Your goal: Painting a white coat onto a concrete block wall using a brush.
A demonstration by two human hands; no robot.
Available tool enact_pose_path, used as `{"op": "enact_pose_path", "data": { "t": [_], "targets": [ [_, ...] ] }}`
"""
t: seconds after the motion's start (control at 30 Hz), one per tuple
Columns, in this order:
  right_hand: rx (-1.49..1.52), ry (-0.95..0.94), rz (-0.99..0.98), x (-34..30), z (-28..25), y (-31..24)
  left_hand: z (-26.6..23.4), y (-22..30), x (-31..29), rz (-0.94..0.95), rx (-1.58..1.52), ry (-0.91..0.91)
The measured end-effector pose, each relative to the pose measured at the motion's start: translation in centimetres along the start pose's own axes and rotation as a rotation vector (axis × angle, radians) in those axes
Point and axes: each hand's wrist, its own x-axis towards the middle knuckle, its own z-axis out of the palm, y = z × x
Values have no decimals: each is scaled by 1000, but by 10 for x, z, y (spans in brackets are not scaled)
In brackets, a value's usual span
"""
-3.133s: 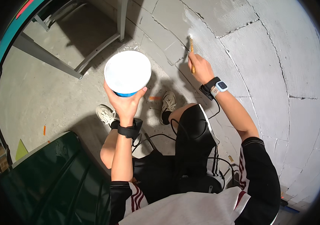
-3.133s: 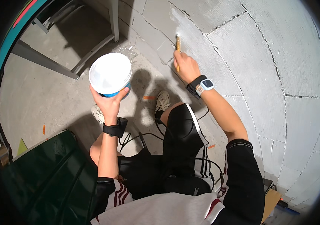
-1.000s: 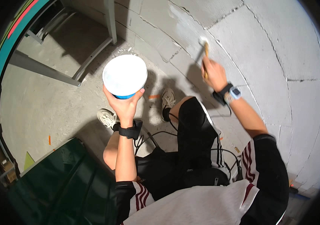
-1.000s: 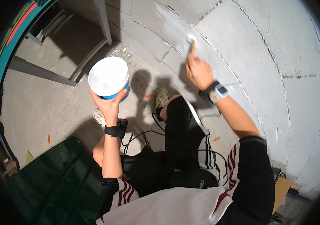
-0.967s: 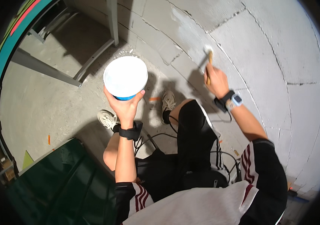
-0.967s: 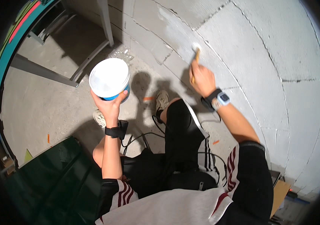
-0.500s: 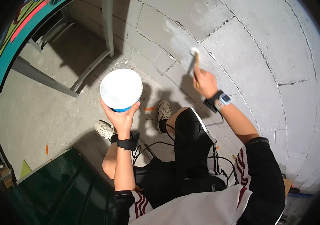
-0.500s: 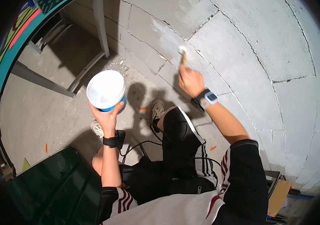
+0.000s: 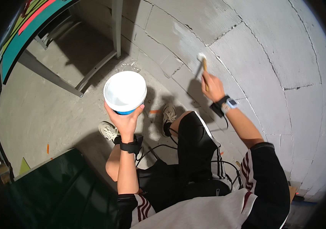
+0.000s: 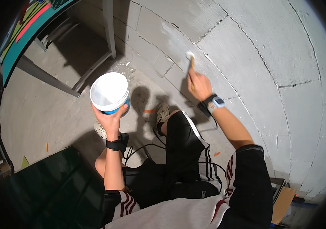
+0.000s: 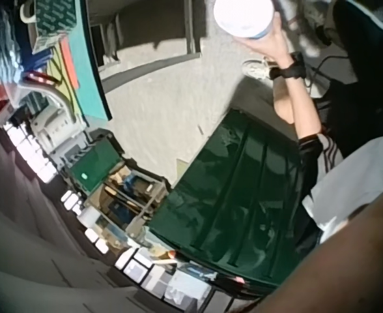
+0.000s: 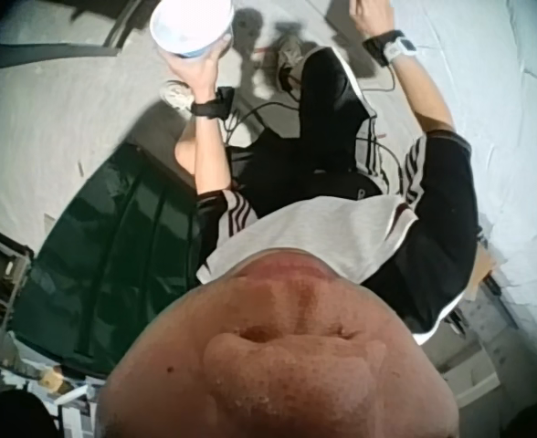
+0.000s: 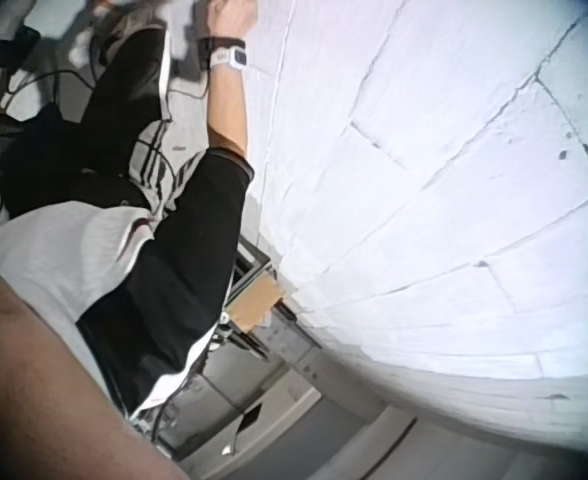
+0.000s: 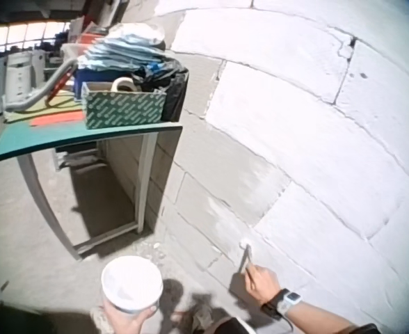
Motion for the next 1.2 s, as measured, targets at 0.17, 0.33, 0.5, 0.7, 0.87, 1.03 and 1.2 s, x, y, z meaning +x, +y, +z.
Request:
{"op": "enact_pose_path", "data": {
  "t": [0.17,0.33,0.5,0.7,0.87,1.03,1.2],
  "targets": [
    [8,29,86,-35,-11,2,4,0,8,5,-3,27],
    [-134,44,-217,32,-19,-35,3,1,2,-9,29,23],
    [-287,61,-294,73,-6,-14,7,-5,6,38,58,-40],
    [-266,-88,-205,15,-18,4,6,-1,13,-26,26,19],
    [-153,-104,-109,-2,-34,-18,11,-1,11,1,24,-11],
    [-194,49,-329,64,-16,-23,11,-9,1,9,52,-32],
    [-255,-68,-261,8,-33,17,6,-11,4,5,60,-15]
  ]
}}
